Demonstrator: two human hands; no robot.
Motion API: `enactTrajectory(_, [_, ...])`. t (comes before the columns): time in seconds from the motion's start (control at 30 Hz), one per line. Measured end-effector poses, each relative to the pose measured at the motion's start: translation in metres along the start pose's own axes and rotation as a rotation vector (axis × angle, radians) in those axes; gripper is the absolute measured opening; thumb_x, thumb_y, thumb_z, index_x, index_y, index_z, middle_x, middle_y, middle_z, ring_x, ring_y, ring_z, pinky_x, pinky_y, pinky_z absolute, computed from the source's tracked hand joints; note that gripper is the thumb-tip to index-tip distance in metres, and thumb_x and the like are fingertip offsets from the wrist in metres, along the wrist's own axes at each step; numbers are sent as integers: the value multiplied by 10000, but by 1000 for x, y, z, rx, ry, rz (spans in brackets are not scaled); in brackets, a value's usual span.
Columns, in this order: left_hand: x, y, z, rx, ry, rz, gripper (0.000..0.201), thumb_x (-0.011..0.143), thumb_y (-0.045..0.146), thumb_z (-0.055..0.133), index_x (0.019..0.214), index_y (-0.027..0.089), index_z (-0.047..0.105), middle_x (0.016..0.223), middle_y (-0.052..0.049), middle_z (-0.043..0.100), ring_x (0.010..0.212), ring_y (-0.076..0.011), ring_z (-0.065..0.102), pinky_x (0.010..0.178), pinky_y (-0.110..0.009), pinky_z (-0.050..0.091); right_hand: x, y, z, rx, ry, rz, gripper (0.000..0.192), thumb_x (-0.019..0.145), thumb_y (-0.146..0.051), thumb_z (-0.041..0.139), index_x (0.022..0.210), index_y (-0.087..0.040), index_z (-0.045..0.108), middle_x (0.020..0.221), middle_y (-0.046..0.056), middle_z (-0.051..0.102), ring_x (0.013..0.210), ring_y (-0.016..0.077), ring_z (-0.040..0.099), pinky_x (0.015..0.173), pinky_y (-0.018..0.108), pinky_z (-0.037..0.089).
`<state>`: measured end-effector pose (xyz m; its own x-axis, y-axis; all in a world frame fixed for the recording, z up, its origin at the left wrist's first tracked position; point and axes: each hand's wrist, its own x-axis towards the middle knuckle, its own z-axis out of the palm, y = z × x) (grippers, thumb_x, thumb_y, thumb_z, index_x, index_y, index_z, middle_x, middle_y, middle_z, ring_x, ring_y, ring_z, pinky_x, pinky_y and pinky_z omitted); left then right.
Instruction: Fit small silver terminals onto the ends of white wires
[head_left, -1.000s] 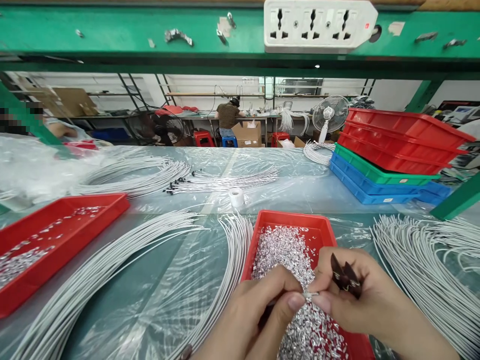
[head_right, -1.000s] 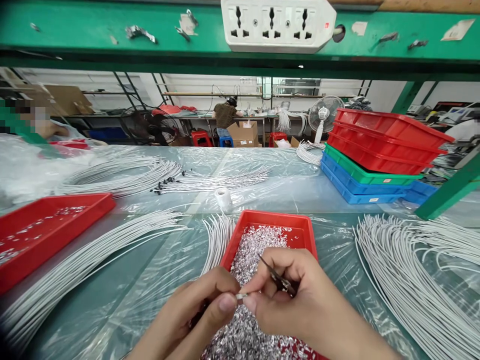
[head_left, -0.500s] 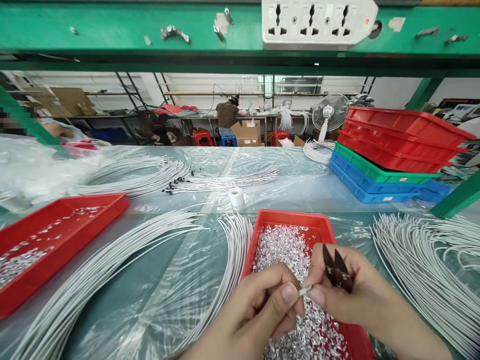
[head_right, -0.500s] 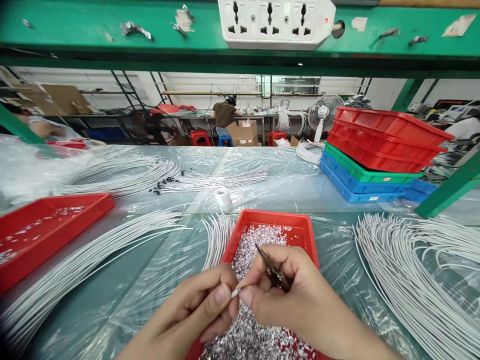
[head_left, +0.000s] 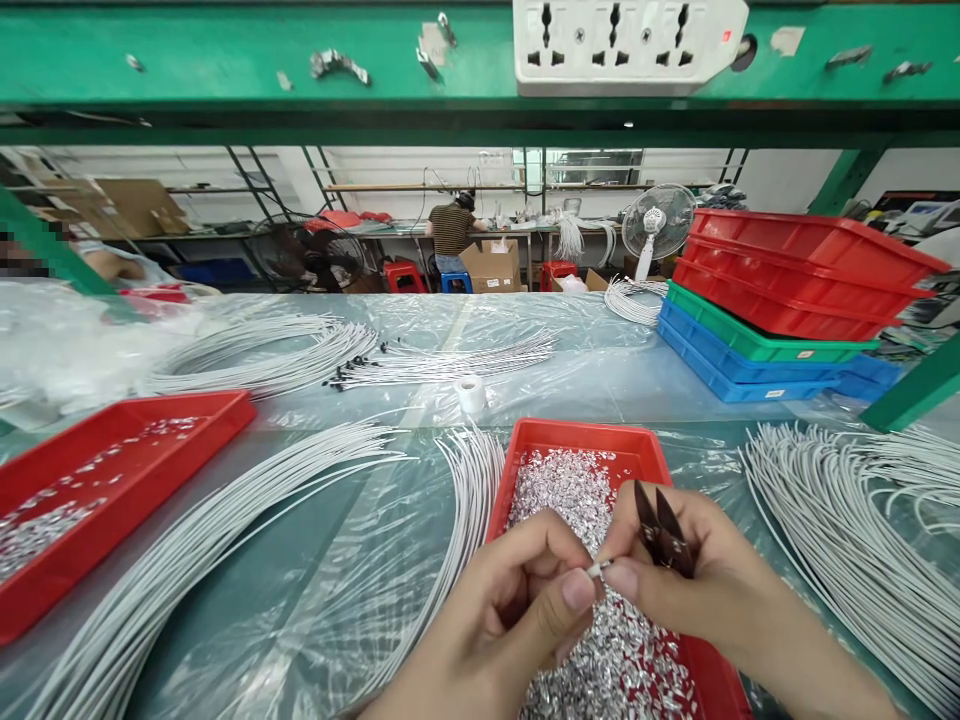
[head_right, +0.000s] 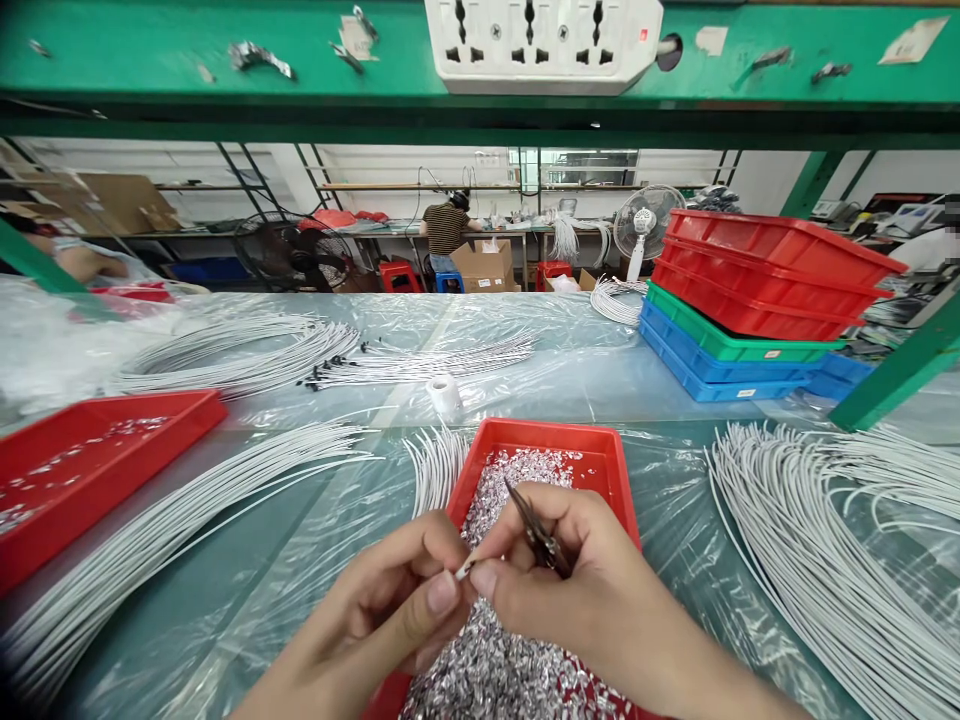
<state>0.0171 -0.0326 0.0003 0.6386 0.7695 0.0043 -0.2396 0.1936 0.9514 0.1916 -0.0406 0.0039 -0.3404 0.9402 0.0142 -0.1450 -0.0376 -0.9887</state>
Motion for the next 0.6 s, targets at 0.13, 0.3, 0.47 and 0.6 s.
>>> enactTrajectory(0.13, [2,-1,-2,2,-14,17,275,910,415,566,772,185,501,563,76,384,520,-77,284,504,-231,204,-1,1,0,23,-3,-18,156,786,-210,759,750,-181,611,560,-92,355,495,63,229,468,187,223])
enactTrajectory(0.3, [4,-2,-5,-18,-37,-15,302,903,435,570,753,179,517,541,77,397,482,-68,251,477,-220,198,-1,0,0,61,-13,-3,172,791,-207,757,745,-179,595,559,-92,358,496,64,226,466,190,218])
enactTrajectory(0.47, [4,-3,-7,-34,-30,-58,309,911,434,558,752,168,552,510,80,394,457,-60,241,455,-209,176,-1,-2,1,55,-15,-4,156,814,-212,740,763,-173,598,570,-84,396,498,62,246,468,196,216])
enactTrajectory(0.6, [3,-2,-7,-1,-30,-82,346,893,471,569,741,160,566,491,78,396,458,-59,268,464,-211,176,-3,-4,2,23,-5,-2,152,803,-190,744,768,-173,598,569,-87,373,504,61,255,471,196,212])
